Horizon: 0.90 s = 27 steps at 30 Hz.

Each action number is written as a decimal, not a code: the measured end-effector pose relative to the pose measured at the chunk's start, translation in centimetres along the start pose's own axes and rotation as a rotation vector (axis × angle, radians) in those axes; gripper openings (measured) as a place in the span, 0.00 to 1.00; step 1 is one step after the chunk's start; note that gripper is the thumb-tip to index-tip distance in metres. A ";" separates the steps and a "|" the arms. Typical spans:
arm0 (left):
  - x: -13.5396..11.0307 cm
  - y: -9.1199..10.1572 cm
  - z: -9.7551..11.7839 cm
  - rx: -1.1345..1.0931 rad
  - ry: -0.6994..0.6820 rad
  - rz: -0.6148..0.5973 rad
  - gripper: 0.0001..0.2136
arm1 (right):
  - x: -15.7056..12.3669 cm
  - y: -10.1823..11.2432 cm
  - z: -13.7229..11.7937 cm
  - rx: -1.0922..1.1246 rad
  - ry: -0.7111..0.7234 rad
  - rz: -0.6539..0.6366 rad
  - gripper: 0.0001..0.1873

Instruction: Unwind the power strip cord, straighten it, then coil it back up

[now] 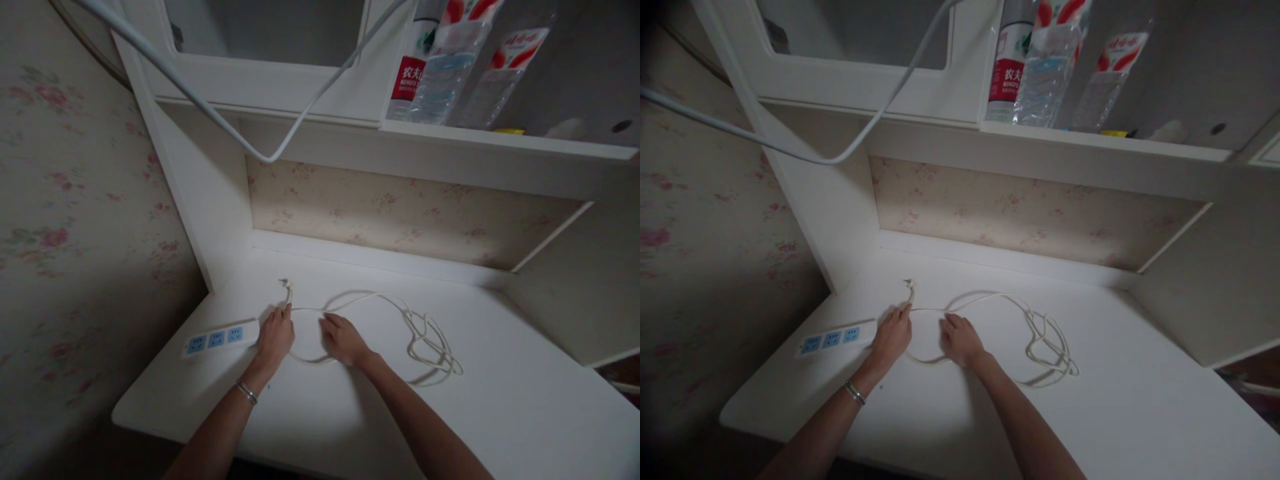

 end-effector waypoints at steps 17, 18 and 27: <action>-0.4 0.7 -0.1 -0.803 -0.048 -0.081 0.16 | 5.1 0.4 -5.0 0.056 0.340 0.006 0.21; -0.5 0.8 0.0 -0.818 -0.039 -0.100 0.16 | 4.9 0.4 -5.3 0.046 0.344 0.003 0.19; -0.4 1.6 0.9 -0.733 -0.039 -0.199 0.20 | 3.0 5.9 -3.5 0.018 0.089 -0.062 0.23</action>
Point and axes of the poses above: each hand's wrist, its own x-axis towards the middle knuckle, its own y-axis out of the back of the hand, z = x × y, the point moved 5 cm from there along x, towards the middle knuckle, and after that the axes turned 12 degrees about x, right-handed, at the moved point
